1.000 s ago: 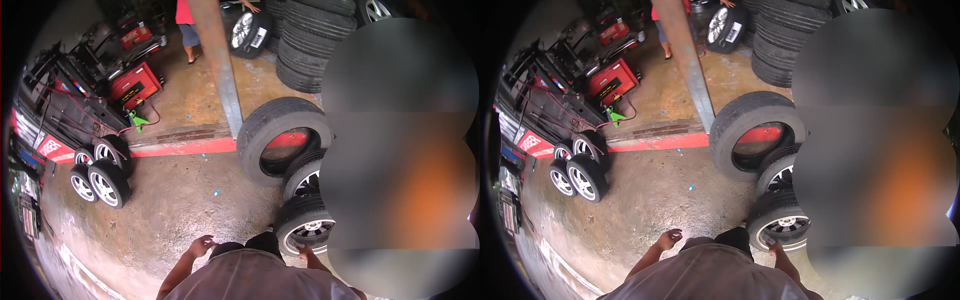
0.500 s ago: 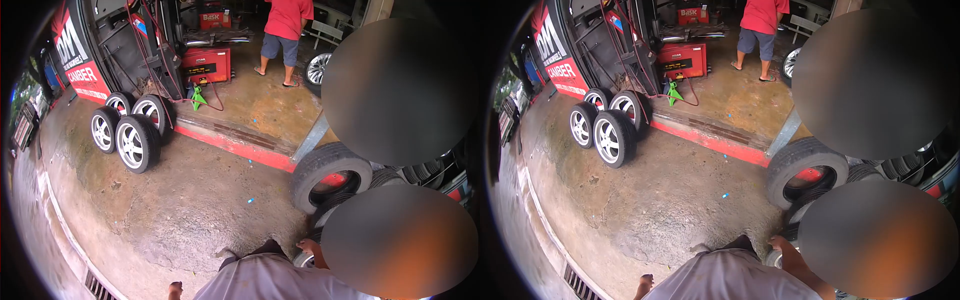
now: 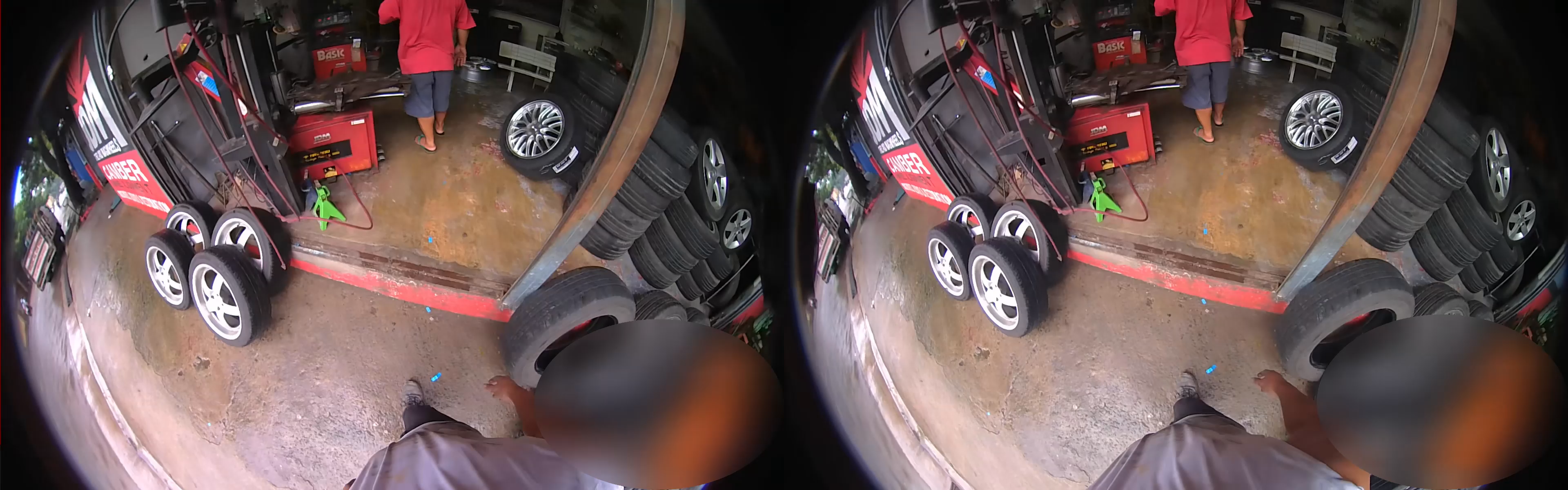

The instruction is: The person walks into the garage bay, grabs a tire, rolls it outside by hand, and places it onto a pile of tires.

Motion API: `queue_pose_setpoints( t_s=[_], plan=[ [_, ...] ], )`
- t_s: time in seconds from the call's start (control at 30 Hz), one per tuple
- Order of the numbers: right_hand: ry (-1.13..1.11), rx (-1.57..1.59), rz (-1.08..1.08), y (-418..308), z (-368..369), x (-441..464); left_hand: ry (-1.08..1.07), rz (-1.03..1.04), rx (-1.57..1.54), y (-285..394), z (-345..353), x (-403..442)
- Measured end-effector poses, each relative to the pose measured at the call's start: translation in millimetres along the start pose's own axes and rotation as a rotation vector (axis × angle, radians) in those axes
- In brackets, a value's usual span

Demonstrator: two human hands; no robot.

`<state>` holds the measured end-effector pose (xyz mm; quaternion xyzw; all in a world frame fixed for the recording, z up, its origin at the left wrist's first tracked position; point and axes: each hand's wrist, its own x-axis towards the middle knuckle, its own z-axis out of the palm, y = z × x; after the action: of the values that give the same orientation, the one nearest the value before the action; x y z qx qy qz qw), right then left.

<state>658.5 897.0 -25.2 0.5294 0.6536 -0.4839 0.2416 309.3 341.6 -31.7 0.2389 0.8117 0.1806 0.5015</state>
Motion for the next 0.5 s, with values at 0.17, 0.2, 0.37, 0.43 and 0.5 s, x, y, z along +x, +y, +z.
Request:
queue_pose_setpoints(
  t_s=[0.17,0.2,0.37,0.43,0.5],
  plan=[
    [0.074,-0.108,-0.220,-129.9,-28.1,94.7,0.179,0.388,0.360,71.9,-116.2,76.4],
    [0.137,-0.193,-0.298,-154.7,-32.2,106.4,0.249,0.502,0.463,88.5,-143.0,93.2],
    [0.171,-0.156,-0.478,-296.7,-76.9,118.4,0.201,-0.091,-0.379,197.6,-224.3,175.0],
    [0.135,0.067,-0.535,-327.7,-100.1,125.1,0.062,-0.029,-0.326,224.3,-250.7,212.4],
    [0.194,0.134,-0.524,-326.0,-123.8,145.2,0.023,0.115,-0.228,238.5,-264.2,254.6]
  ],
)
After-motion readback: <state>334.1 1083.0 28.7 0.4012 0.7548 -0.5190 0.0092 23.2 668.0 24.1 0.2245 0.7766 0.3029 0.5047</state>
